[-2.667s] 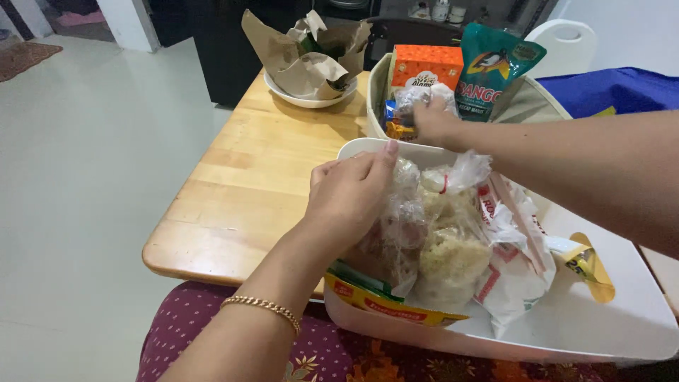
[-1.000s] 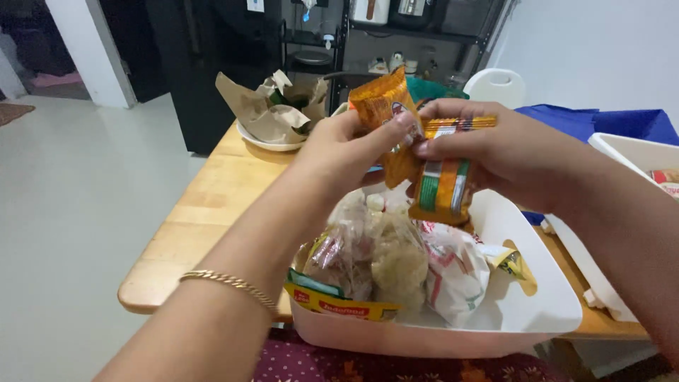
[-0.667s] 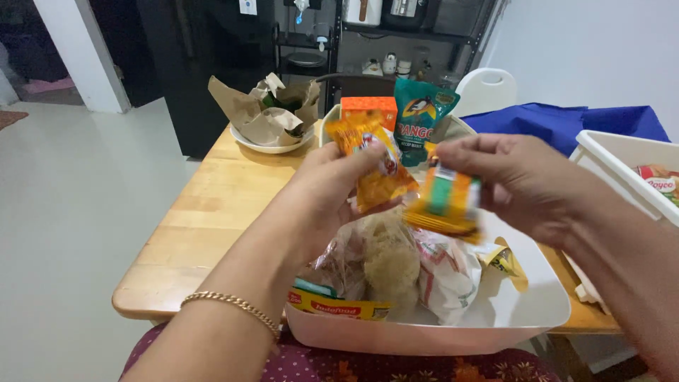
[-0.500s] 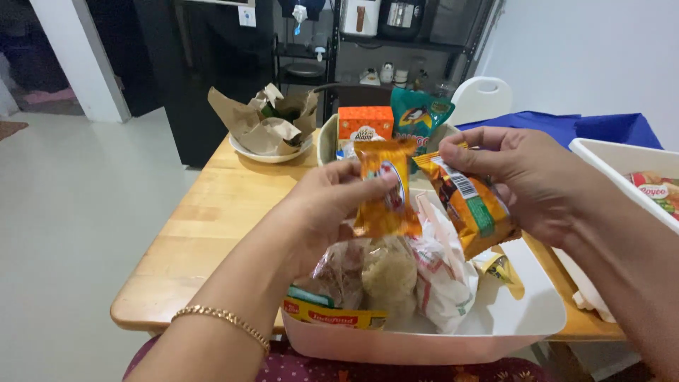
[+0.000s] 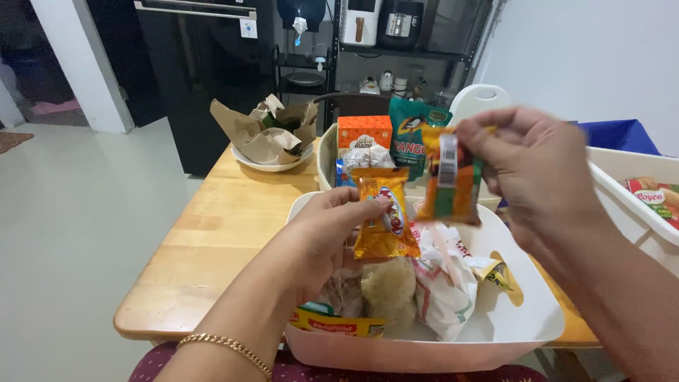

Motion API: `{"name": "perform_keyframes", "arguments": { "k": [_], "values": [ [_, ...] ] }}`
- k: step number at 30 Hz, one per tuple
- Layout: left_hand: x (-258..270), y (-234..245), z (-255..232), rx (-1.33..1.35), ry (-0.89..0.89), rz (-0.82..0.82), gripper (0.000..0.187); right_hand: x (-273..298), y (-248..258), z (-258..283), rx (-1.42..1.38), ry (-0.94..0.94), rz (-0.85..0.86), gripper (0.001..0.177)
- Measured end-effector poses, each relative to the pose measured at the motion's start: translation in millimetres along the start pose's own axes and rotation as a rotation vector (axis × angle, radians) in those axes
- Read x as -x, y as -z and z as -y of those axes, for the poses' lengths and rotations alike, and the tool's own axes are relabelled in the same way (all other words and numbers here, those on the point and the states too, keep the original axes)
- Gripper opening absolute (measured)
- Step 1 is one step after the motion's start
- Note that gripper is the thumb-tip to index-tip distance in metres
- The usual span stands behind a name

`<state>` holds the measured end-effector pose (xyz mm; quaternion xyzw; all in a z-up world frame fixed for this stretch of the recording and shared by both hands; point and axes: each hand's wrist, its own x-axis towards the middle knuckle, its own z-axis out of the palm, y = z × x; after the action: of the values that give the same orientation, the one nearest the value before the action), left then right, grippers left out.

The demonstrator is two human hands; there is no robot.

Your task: Organizing various food packets, biscuits, and condiments into a foldable storage box.

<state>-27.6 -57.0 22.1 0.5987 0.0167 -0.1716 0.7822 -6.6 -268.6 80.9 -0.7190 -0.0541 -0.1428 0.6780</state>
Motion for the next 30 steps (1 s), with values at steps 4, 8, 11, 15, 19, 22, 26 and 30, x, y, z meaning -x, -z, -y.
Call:
{"name": "perform_keyframes", "arguments": {
  "k": [4,8,11,15,19,22,26,30],
  "values": [
    [-8,-5,0,0.132,0.006,0.040,0.035,23,8,24,0.249,0.369,0.034,0.018],
    [-15,-19,-4,0.346,-0.026,0.219,0.065,33,27,11,0.375,0.472,0.309,0.018],
    [-25,-40,-3,0.323,-0.121,0.215,0.062,38,52,-8,0.413,0.362,0.386,0.021],
    [-42,-76,-2,0.200,-0.139,0.152,0.059,48,83,-18,0.360,0.288,0.378,0.020],
    [-63,-119,1,0.220,-0.114,0.205,0.064,54,114,-5,0.489,0.211,0.082,0.017],
    [-75,-156,7,0.207,-0.136,0.325,0.067,53,134,1,0.556,0.175,-0.168,0.020],
    [-88,-205,18,0.174,-0.076,0.338,0.067,48,173,-5,0.426,0.109,-0.186,0.037],
    [-93,-231,23,0.136,0.016,0.302,0.060,48,201,-15,0.445,-0.010,-0.220,0.035]
  ]
}}
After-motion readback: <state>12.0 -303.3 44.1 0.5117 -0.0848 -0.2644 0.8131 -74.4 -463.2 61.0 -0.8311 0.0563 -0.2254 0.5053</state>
